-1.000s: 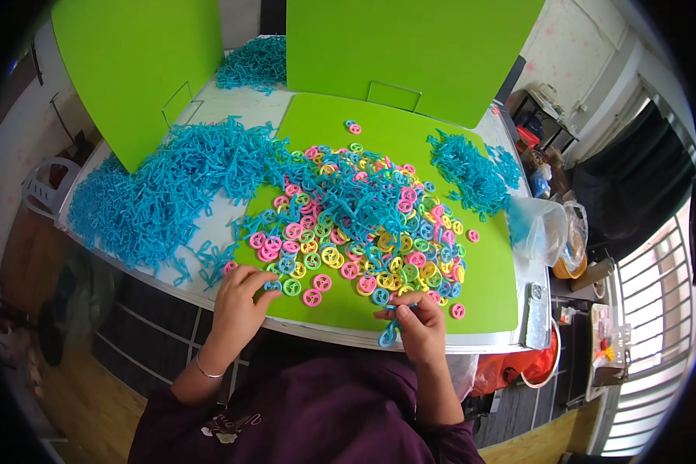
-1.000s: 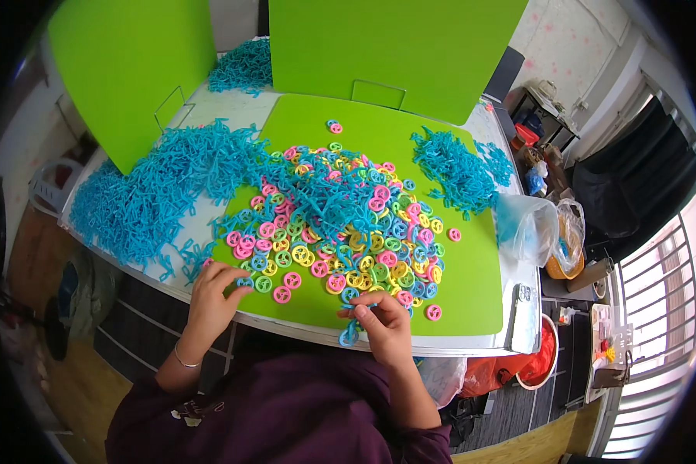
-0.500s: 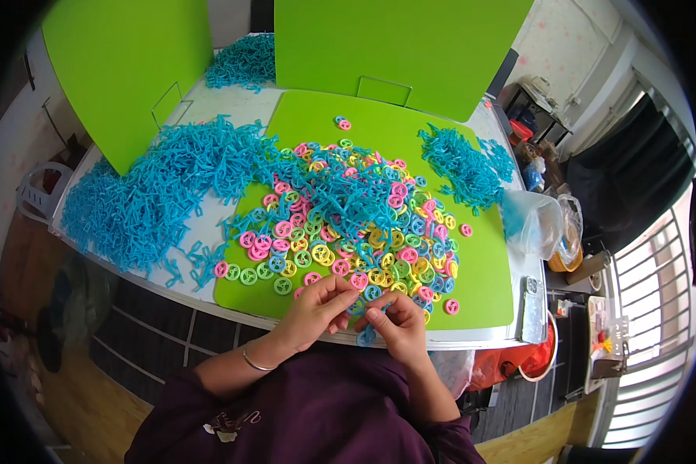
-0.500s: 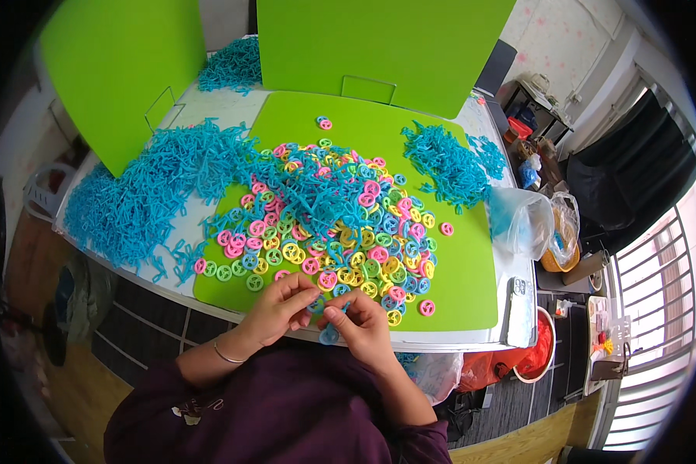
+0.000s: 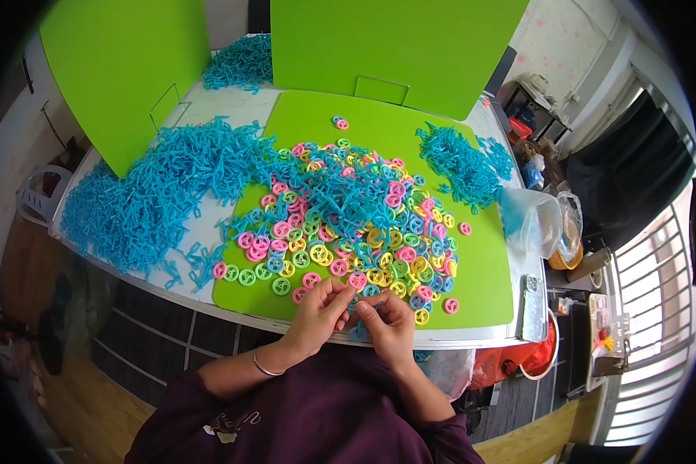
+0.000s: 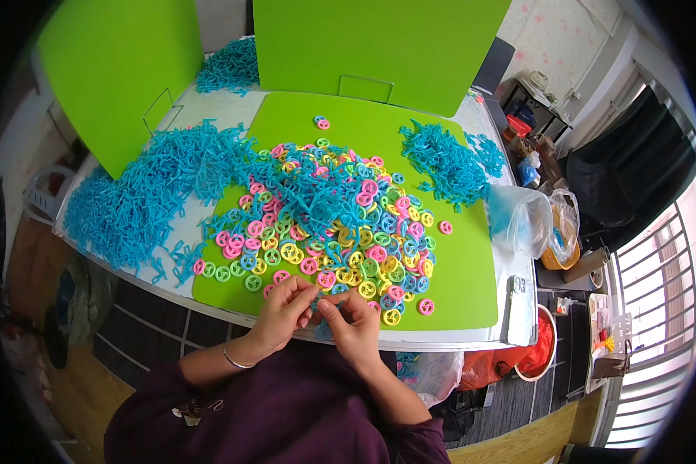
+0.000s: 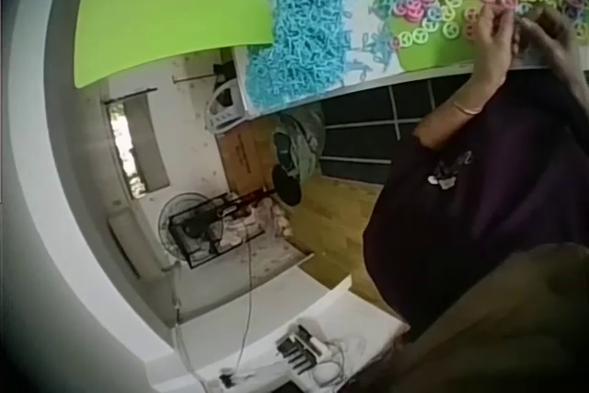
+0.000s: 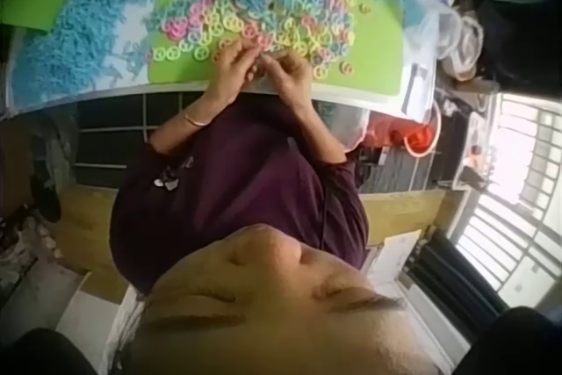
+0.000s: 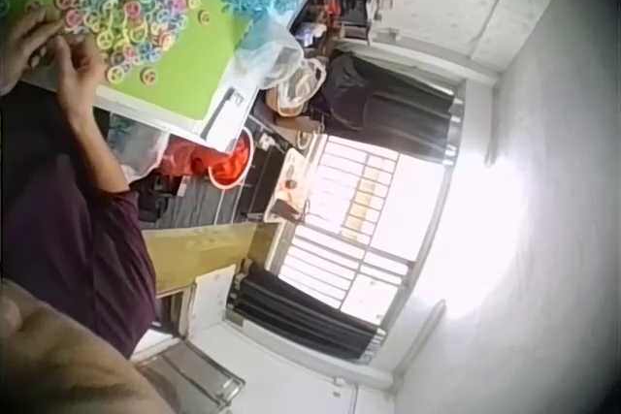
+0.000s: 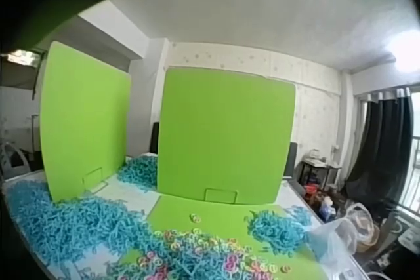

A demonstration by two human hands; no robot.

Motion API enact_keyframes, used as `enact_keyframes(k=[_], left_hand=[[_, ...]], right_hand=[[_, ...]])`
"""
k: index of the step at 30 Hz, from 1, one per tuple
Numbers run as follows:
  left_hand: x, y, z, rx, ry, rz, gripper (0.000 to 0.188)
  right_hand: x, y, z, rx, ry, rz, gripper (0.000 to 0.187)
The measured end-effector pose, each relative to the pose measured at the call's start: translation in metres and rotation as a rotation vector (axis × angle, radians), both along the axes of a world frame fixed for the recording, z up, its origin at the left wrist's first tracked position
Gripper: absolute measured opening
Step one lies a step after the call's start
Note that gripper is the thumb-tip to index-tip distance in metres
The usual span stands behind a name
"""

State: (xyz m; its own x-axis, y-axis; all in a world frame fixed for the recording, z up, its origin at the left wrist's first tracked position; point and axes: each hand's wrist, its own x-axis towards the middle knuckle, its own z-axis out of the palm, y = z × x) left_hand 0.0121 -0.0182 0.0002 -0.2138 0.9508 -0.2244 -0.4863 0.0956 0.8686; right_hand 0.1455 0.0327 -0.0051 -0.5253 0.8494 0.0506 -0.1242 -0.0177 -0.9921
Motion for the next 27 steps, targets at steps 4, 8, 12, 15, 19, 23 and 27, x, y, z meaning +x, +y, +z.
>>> enact_keyframes(k=[4, 8, 12, 15, 19, 23, 27], left_hand=[[0.004, -0.001, -0.003, 0.106, 0.206, 0.105, 0.015], [0.007, -0.003, -0.009, 0.181, 0.287, 0.153, 0.012], [0.008, -0.004, -0.006, 0.154, 0.240, 0.173, 0.012], [0.006, -0.006, -0.008, 0.152, 0.233, 0.147, 0.012], [0.004, -0.008, -0.005, 0.099, 0.145, 0.067, 0.013], [0.001, -0.008, -0.002, 0.074, 0.137, 0.032, 0.014], [-0.004, -0.008, 0.000, 0.068, 0.162, -0.050, 0.013]], right_hand=[[0.000, -0.003, -0.013, 0.266, -0.096, -0.130, 0.008], [-0.001, 0.000, -0.004, -0.017, 0.058, -0.028, 0.007], [-0.001, -0.002, -0.002, 0.012, 0.055, -0.093, 0.008], [0.001, -0.001, -0.004, 0.134, -0.082, -0.122, 0.009], [-0.003, 0.001, -0.005, 0.139, 0.012, -0.156, 0.010], [0.002, 0.004, 0.000, 0.003, 0.043, -0.101, 0.009], [0.008, 0.015, 0.019, -0.157, 0.012, 0.066, 0.009]])
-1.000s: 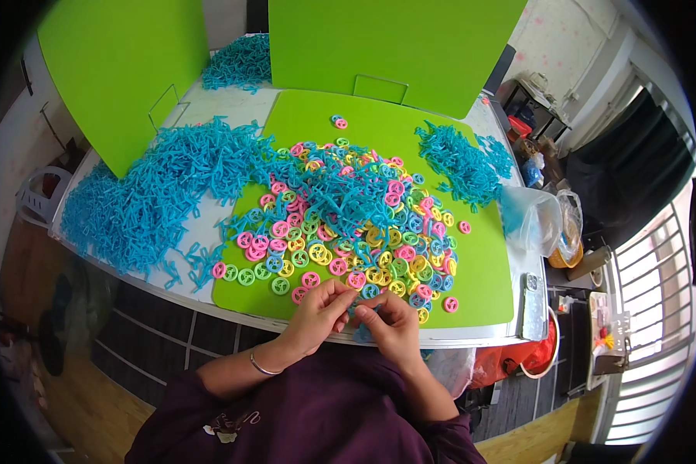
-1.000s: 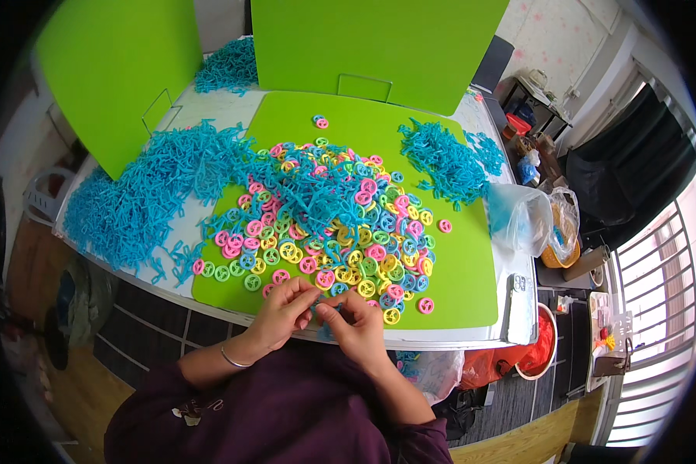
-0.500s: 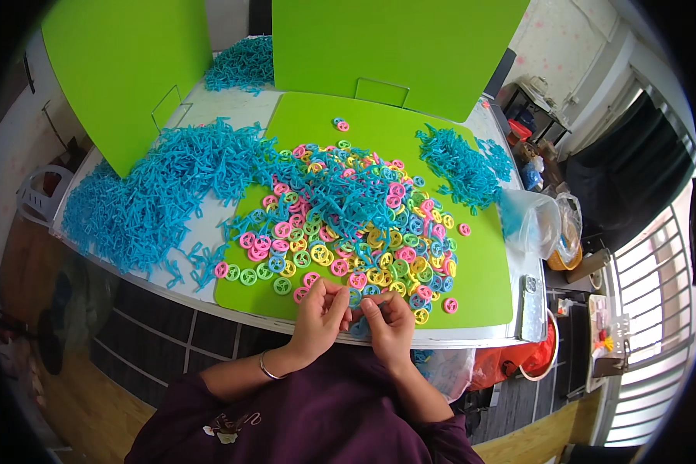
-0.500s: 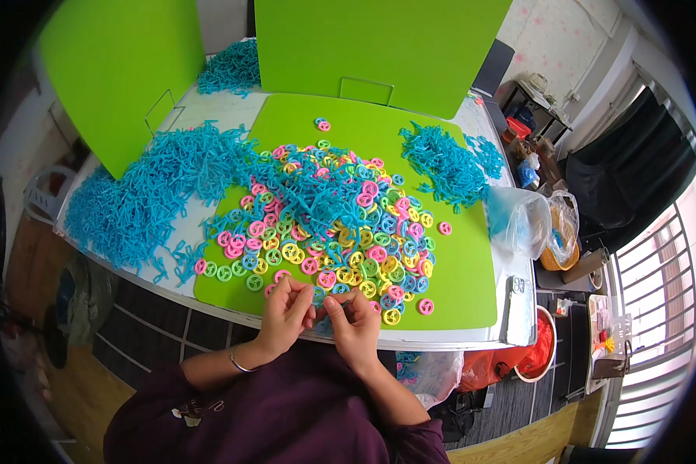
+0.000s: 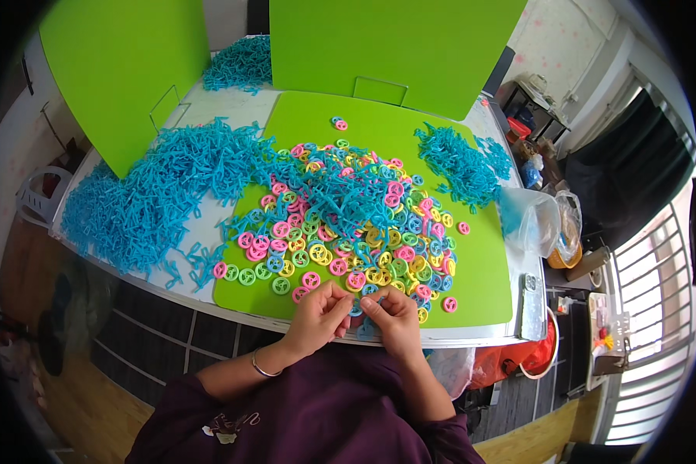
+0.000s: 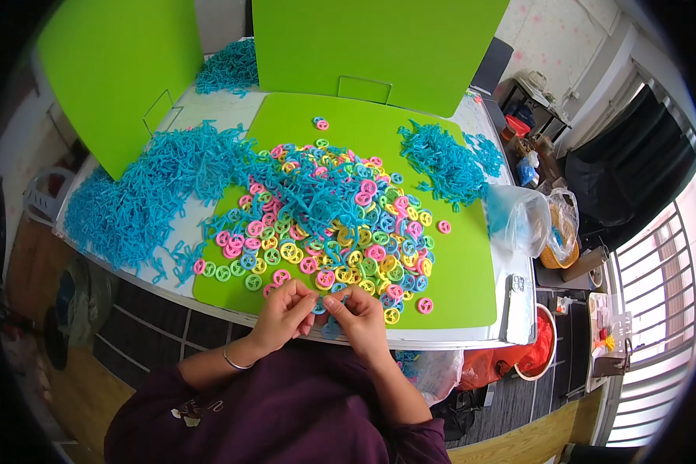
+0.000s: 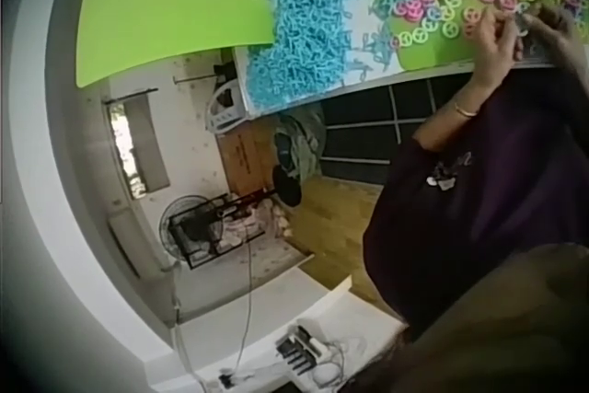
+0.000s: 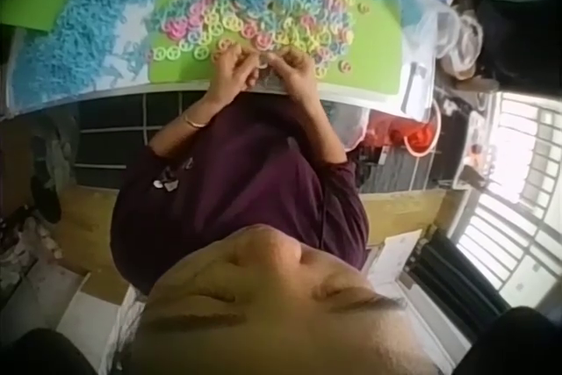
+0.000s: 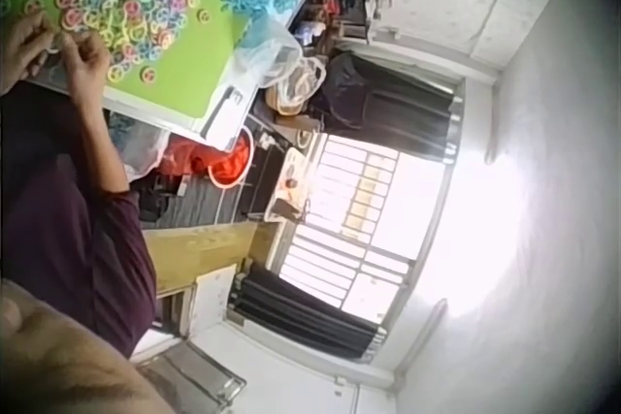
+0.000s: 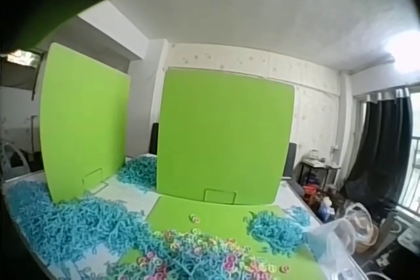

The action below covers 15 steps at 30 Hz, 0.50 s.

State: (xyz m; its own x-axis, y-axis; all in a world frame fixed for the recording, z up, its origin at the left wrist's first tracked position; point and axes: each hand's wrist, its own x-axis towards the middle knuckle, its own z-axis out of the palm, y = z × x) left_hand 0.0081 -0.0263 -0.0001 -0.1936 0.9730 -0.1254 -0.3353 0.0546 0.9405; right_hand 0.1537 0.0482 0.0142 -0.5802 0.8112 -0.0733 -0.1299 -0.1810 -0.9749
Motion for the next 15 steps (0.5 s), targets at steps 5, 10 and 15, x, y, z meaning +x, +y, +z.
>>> enact_keyframes(k=[5, 10, 15], left_hand=[[-0.001, 0.000, 0.000, -0.003, 0.043, -0.074, 0.013], [0.000, 0.000, 0.002, -0.025, -0.047, -0.018, 0.017], [0.000, -0.002, 0.002, 0.052, -0.022, -0.074, 0.018]], right_hand=[[0.008, 0.008, -0.007, 0.019, -0.145, 0.109, 0.007], [0.002, -0.002, -0.012, 0.181, -0.156, -0.020, 0.013], [0.001, 0.000, -0.014, -0.127, 0.110, -0.029, 0.013]])
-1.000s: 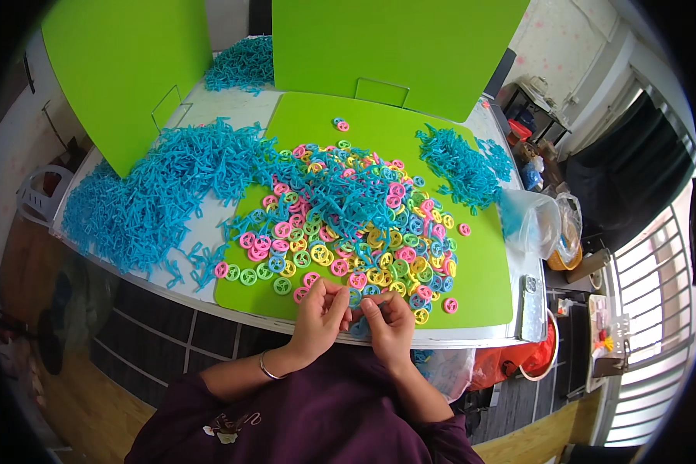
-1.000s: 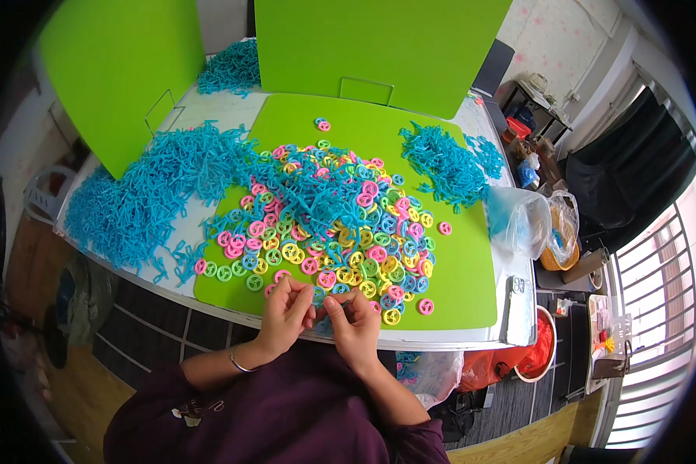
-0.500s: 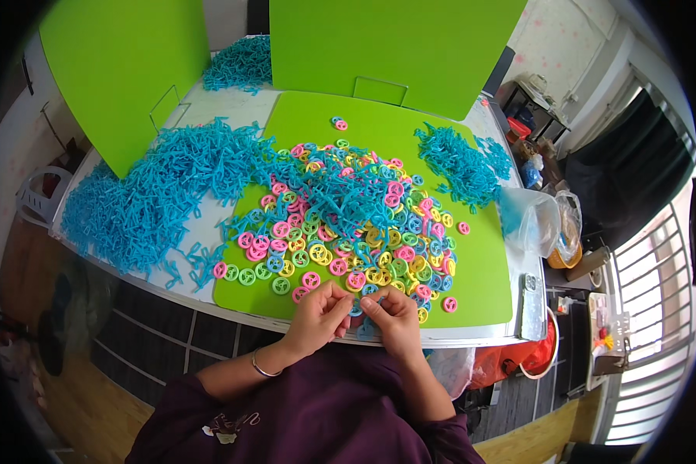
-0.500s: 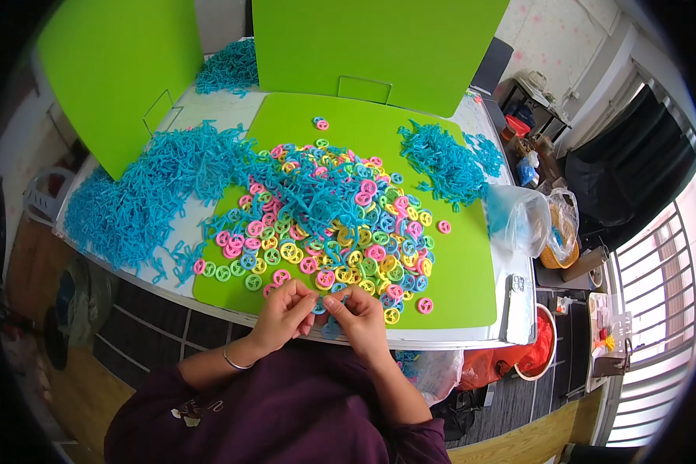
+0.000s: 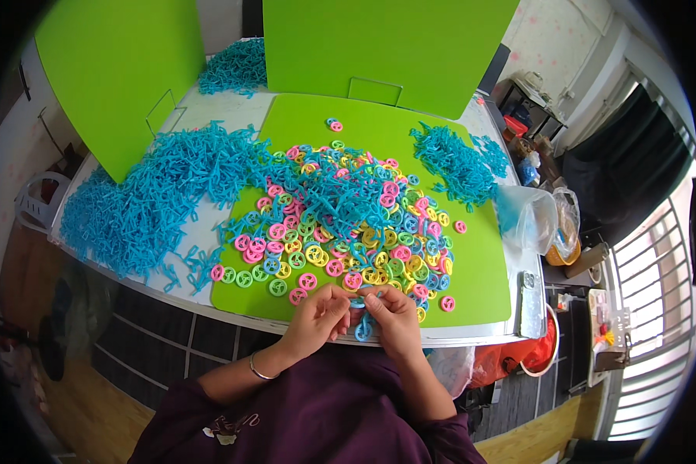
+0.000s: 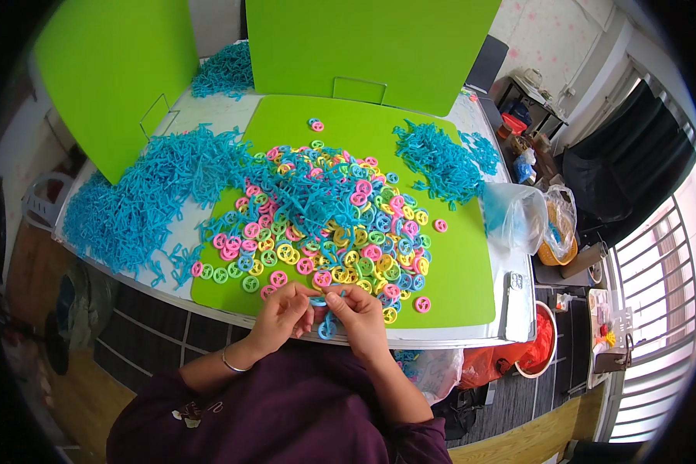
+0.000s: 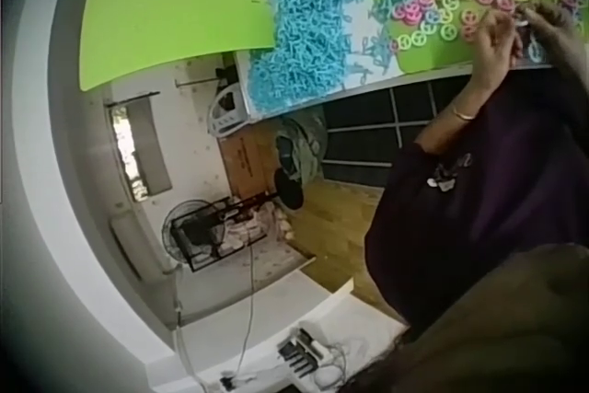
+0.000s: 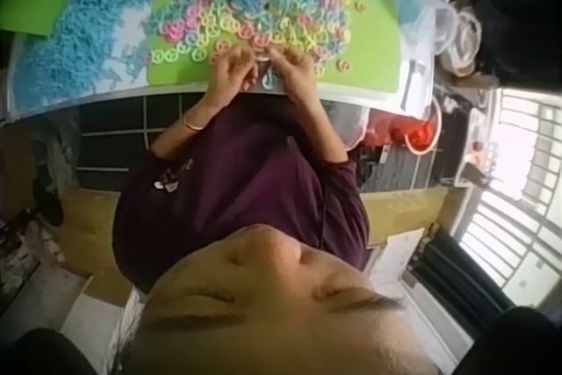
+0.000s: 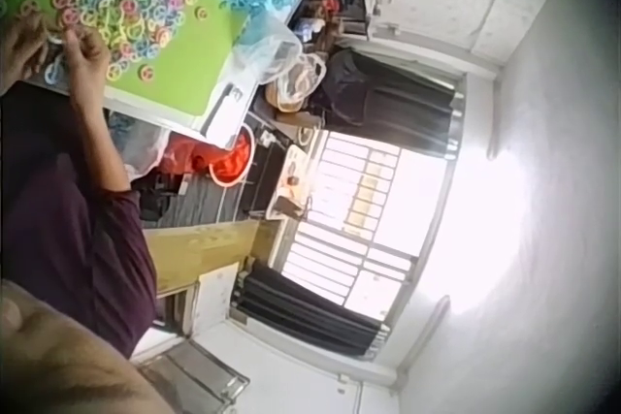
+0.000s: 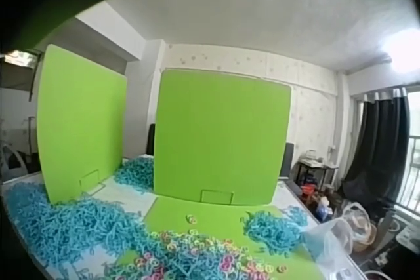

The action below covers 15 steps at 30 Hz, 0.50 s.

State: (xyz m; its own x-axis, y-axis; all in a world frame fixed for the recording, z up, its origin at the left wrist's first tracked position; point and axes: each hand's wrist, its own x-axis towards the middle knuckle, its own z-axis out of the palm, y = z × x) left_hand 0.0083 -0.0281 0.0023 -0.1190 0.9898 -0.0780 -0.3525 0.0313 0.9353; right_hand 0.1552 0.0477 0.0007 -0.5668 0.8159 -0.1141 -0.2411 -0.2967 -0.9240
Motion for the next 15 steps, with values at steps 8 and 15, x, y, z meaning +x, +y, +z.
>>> enact_keyframes(k=[8, 15], left_hand=[[0.005, 0.001, -0.007, 0.113, 0.103, 0.052, 0.022], [0.000, 0.000, -0.003, 0.093, 0.085, 0.055, 0.023]], right_hand=[[0.002, -0.008, 0.000, 0.108, 0.002, -0.051, 0.016], [0.051, -0.009, 0.028, 0.150, -0.189, -0.014, 0.016]])
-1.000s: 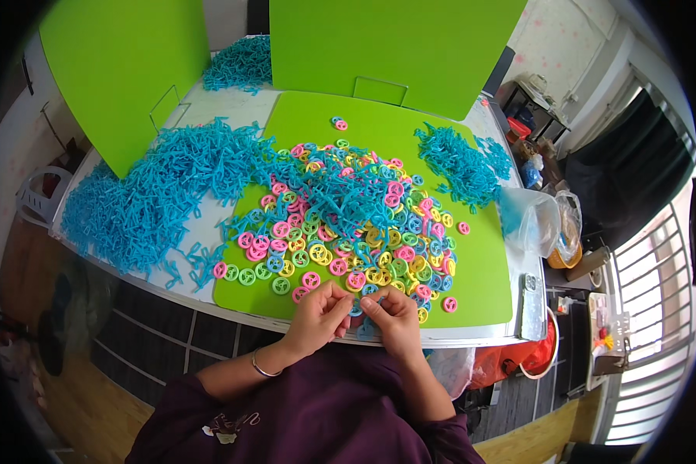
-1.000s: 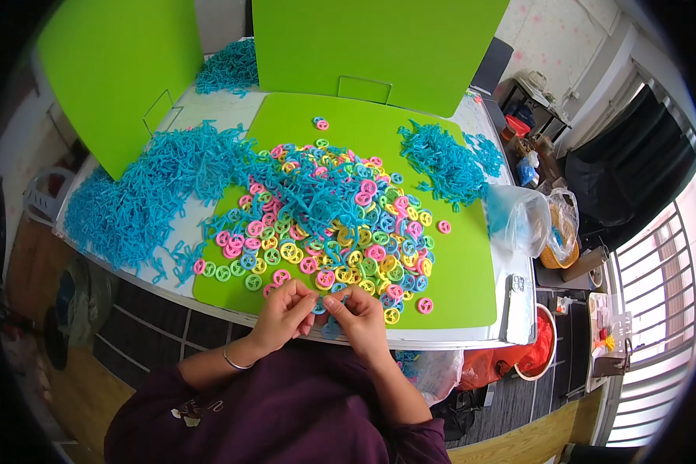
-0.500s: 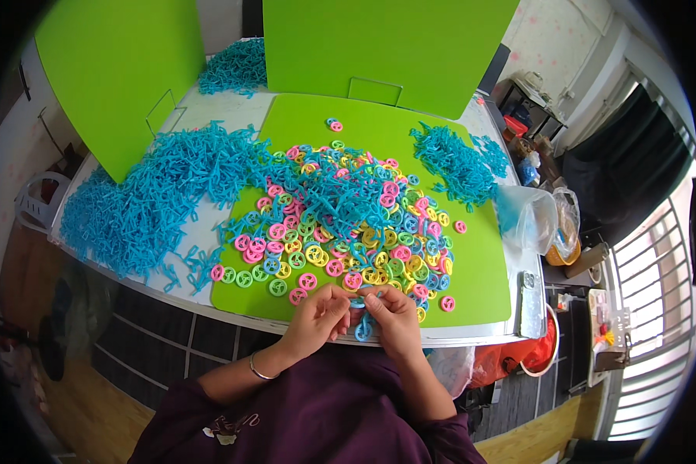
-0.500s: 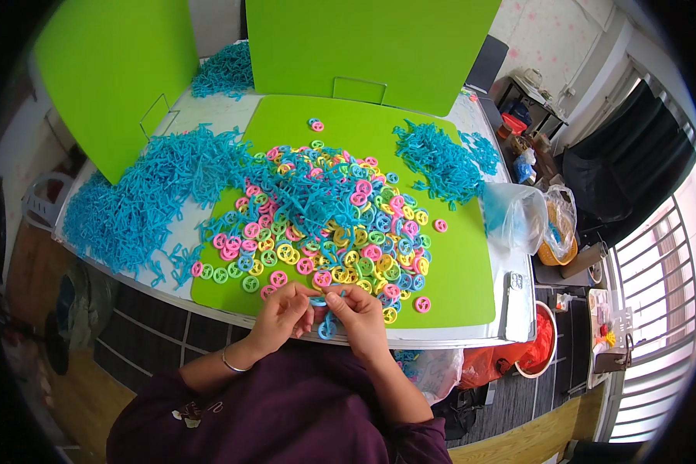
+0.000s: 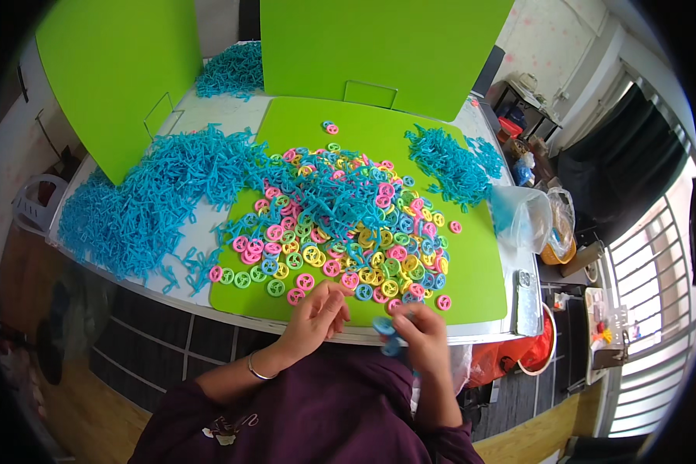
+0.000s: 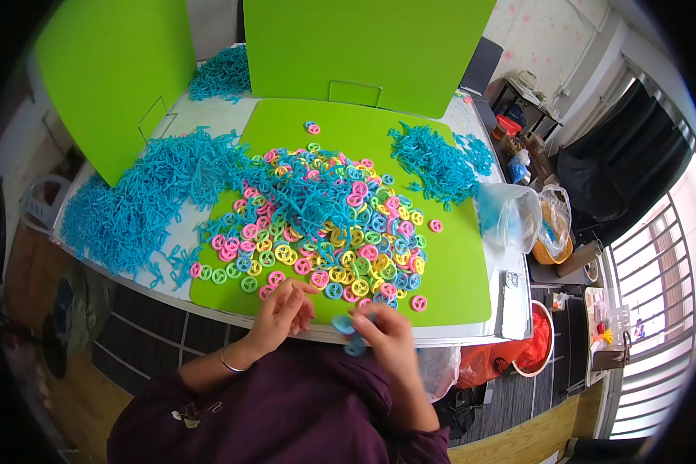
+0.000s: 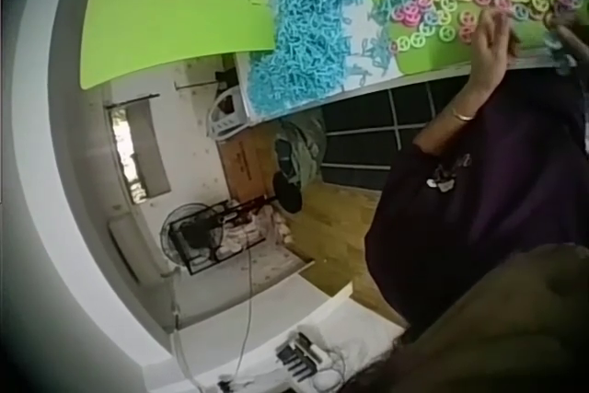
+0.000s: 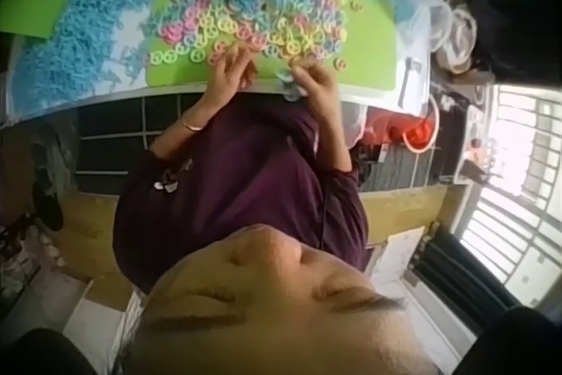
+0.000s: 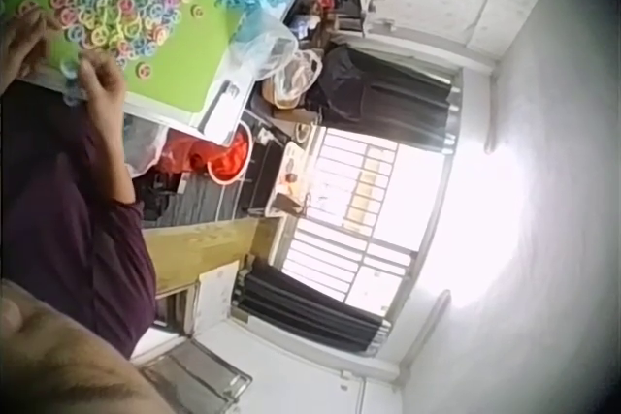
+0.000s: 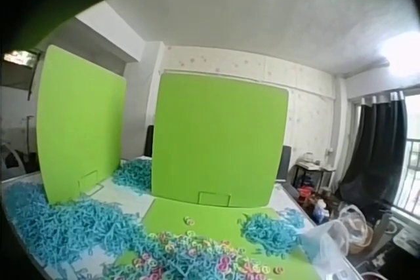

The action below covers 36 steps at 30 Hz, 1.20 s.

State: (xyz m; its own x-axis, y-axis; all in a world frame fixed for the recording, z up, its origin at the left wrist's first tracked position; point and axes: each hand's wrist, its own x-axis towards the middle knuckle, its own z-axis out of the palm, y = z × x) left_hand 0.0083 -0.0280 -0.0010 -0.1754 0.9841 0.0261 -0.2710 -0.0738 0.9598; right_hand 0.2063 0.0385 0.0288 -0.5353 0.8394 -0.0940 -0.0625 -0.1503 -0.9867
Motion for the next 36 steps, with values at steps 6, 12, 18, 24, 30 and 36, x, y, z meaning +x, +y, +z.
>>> enact_keyframes(k=[6, 12, 18, 24, 30, 36], left_hand=[[-0.023, 0.018, 0.011, 0.215, 0.862, 0.216, 0.022], [-0.019, 0.038, 0.017, 0.216, 1.291, 0.372, 0.023], [-0.021, 0.041, 0.011, 0.302, 1.310, 0.382, 0.017], [-0.018, 0.024, 0.017, 0.364, 1.111, 0.282, 0.014], [-0.019, 0.029, 0.014, 0.272, 1.162, 0.347, 0.018], [-0.019, 0.033, 0.013, 0.263, 1.294, 0.285, 0.021]], right_hand=[[0.110, -0.011, 0.043, 0.309, -0.741, 0.119, 0.029], [0.114, -0.020, 0.040, 0.531, -1.022, 0.120, 0.036], [0.032, 0.002, 0.038, 0.699, -0.455, -0.097, 0.027], [-0.048, 0.030, -0.005, 0.908, -0.419, -0.084, 0.044], [-0.042, 0.029, -0.013, 0.285, -0.096, -0.083, 0.029], [-0.030, 0.023, -0.020, 0.203, -0.019, -0.093, 0.020]])
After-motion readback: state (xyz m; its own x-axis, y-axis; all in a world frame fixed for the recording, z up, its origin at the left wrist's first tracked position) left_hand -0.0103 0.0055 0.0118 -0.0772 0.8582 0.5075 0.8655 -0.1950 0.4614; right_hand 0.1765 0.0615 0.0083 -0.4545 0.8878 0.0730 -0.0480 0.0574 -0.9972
